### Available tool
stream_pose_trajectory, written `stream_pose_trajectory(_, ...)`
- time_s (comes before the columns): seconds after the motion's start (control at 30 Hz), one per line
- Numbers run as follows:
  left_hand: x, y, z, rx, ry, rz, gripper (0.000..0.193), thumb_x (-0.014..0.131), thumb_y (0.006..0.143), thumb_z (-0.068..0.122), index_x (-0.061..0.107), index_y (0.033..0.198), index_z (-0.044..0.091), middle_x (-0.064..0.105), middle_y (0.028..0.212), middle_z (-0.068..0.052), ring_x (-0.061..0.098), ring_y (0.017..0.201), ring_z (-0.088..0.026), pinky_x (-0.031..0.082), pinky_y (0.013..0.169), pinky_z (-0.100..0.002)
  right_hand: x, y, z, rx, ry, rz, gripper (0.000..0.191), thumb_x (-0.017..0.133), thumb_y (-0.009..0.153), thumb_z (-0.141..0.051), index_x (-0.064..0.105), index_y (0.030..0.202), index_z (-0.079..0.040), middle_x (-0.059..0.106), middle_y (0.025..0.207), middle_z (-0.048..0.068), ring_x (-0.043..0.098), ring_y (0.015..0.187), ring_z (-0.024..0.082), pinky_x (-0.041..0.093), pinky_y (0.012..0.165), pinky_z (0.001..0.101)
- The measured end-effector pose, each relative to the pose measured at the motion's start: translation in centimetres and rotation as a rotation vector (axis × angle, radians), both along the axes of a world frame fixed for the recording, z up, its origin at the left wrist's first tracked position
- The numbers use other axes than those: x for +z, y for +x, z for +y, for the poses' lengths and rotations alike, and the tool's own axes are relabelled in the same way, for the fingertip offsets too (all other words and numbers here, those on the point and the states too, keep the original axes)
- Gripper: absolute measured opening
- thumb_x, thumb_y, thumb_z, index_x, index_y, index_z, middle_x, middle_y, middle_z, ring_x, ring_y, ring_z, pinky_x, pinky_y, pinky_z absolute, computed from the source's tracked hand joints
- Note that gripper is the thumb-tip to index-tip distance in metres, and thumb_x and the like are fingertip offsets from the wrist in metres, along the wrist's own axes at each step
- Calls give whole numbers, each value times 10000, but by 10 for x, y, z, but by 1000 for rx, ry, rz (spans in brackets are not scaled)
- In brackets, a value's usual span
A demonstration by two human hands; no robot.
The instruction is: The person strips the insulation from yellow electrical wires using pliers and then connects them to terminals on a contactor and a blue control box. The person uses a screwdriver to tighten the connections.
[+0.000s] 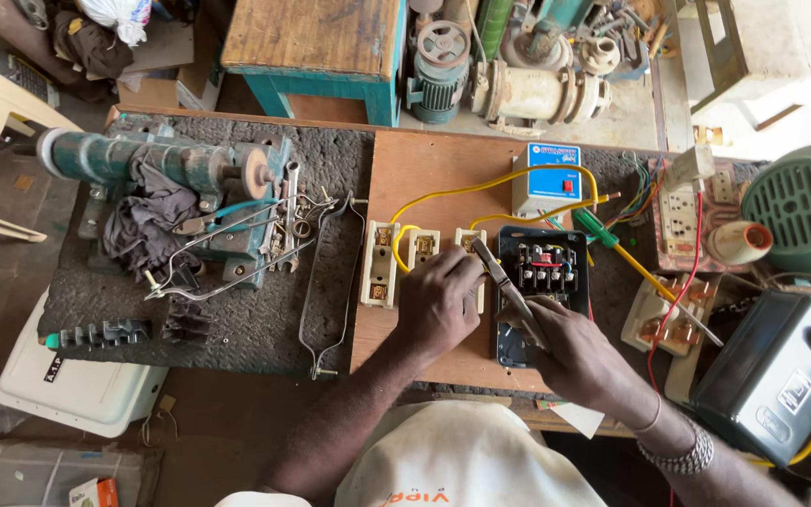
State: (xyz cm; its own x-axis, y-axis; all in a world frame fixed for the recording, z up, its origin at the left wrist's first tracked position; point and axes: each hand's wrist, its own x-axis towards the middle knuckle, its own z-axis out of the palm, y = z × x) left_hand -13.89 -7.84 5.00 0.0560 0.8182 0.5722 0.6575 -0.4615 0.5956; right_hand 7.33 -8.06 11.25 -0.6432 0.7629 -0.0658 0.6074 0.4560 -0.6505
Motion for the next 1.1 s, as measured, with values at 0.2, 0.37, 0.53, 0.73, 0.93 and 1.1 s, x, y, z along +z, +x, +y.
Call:
stream_pose_trajectory(0.2, -9, -4, 3, -160, -108, -308, 87, 747, 887, 12, 665, 882, 40, 631, 807, -50, 612, 709, -169, 492, 627, -331, -11, -2, 4, -157, 65, -174, 545, 651, 705, -43, 631, 1246, -103, 642, 1112, 133, 658, 958, 387, 567, 784, 442)
stream_pose_trajectory(0.37, -12, -43, 24, -825, -504, -691, 126, 657, 833, -54, 719, 922, 11, 690, 810, 2, 595, 746, -76, 472, 674, -269, -12, -2, 38, 140, 910, -42, 459, 684, 581, -93, 684, 1040, -84, 589, 1325, 247, 587, 1206, 466, 594, 870, 476)
stream_pose_trajectory(0.53, -8, -64, 35, -951, -662, -657, 86, 672, 941, -5, 743, 988, 4, 718, 851, -7, 622, 775, -76, 502, 706, -258, -15, 0, 59, 244, 1005, 10, 257, 806, 696, -199, 668, 890, -103, 636, 1291, 159, 632, 1169, 373, 591, 717, 411)
stream_pose_trajectory(0.73, 20, -42, 16, -609, -59, -311, 555, 772, 922, 379, 588, 1214, -56, 659, 993, -92, 651, 921, -130, 504, 810, -301, -15, -1, 47, 86, 814, 19, 403, 791, 629, -180, 727, 1003, -44, 685, 1137, 146, 693, 949, 302, 586, 681, 399)
stream_pose_trajectory(0.93, 22, -8, 18, -331, 8, -370, 294, 893, 796, 314, 740, 969, 131, 687, 796, 6, 596, 655, -107, 462, 590, -295, -6, -14, 20, -20, 615, 249, 391, 785, 755, -144, 735, 1131, -48, 672, 1108, 181, 690, 859, 352, 579, 711, 414)
stream_pose_trajectory(1.1, 19, -3, 38, -240, 53, -415, 301, 911, 751, 187, 629, 829, 115, 560, 665, 37, 572, 634, -64, 483, 591, -284, -2, -23, 5, -155, 488, 423, 268, 700, 919, -137, 714, 1157, -15, 670, 1193, 184, 720, 968, 322, 575, 810, 373)
